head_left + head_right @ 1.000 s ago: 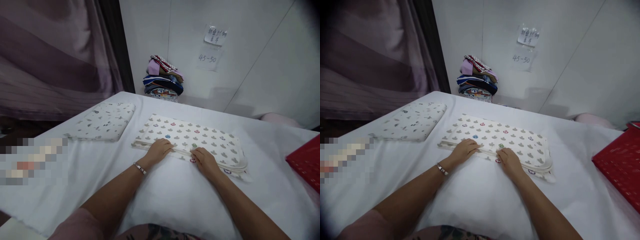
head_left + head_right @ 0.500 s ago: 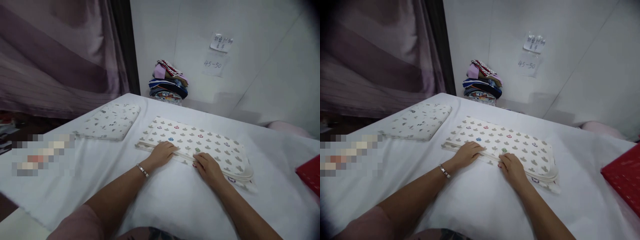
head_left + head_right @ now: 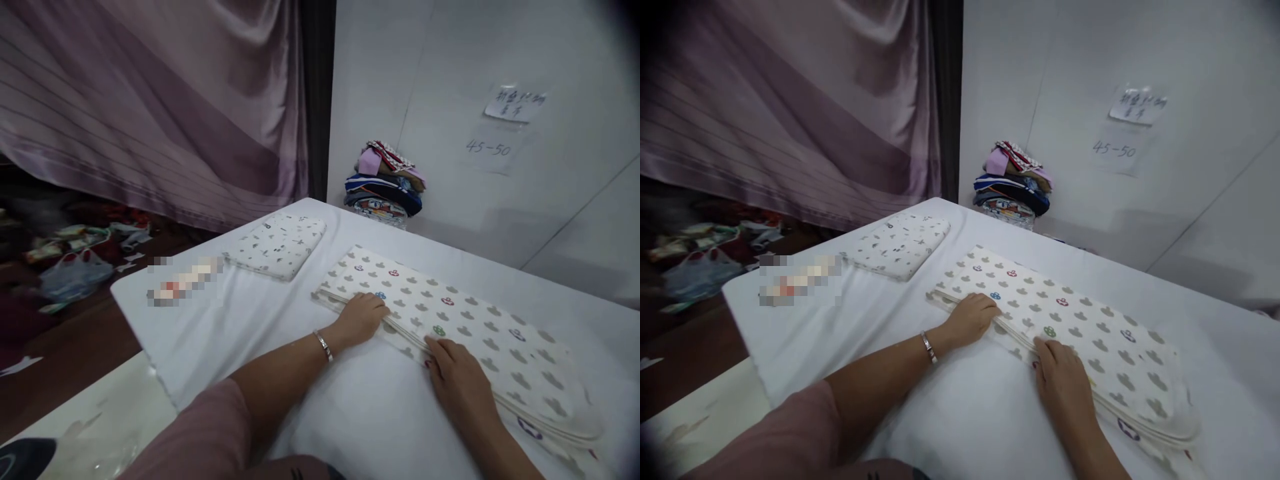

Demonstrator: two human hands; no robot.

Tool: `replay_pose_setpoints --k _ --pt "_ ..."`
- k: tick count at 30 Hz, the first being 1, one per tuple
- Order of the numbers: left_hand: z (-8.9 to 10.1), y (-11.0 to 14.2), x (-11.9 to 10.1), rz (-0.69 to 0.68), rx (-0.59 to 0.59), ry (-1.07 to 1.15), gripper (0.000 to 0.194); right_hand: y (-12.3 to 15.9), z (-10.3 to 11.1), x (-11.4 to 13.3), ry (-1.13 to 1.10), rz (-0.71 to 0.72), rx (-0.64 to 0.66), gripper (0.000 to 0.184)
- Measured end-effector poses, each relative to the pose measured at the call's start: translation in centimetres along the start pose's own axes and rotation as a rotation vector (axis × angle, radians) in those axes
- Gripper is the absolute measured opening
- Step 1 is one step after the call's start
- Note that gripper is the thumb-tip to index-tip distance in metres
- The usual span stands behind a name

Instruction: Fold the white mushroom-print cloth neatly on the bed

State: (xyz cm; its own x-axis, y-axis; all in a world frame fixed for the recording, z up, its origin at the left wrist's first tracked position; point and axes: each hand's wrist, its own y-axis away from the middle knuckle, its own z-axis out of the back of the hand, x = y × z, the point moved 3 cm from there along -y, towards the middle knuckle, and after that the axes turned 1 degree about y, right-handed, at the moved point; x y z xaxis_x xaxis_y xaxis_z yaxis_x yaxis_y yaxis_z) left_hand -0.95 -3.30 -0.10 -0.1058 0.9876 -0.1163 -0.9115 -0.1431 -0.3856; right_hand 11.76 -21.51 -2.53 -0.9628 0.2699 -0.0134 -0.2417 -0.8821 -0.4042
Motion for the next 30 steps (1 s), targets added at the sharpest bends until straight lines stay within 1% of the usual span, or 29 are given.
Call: replay_pose_setpoints --k 2,4,7,9,12,15,22,27,30 --pt "0.1 0.2 0.1 -0.017 -0.029 -0.008 0.023 0.3 0.3 0.1 0.012 0.020 -0.035 0.032" --pt "0.1 0.5 0.4 -0.025 -0.030 -0.013 0.022 0.6 0.3 0.4 0.012 0.086 -0.064 0.032" --pt "-0.1 1.0 0.8 -0.018 0.014 -0.011 0.020 1.1 -0.2 0.7 -0.008 0.205 -0.056 0.032" --pt "-0.2 1.2 0.9 -0.013 0.042 -0.007 0.020 1.2 -0.7 0.7 -0.014 0.230 -0.029 0.032" --pt "-0.3 1.4 1.0 0.002 0.047 -0.019 0.020 1.3 -1.2 0.4 -0.017 0.223 -0.015 0.035" --pt "0.0 1.5 1.4 0.041 0.024 -0.028 0.017 1.5 -1.1 -0.1 -0.016 0.208 -0.026 0.038" --pt "1.2 2.3 2.9 0.187 -0.012 -0.084 0.021 1.4 -0.9 -0.9 0.025 0.163 -0.012 0.040" --pt "1.6 3.0 4.3 0.326 -0.023 -0.140 0.028 1.3 -0.7 -1.2 0.035 0.166 -0.021 0.041" --pt "1.8 3.9 5.4 0.356 -0.014 -0.151 0.026 1.3 -0.5 -1.4 0.010 0.168 -0.041 0.045"
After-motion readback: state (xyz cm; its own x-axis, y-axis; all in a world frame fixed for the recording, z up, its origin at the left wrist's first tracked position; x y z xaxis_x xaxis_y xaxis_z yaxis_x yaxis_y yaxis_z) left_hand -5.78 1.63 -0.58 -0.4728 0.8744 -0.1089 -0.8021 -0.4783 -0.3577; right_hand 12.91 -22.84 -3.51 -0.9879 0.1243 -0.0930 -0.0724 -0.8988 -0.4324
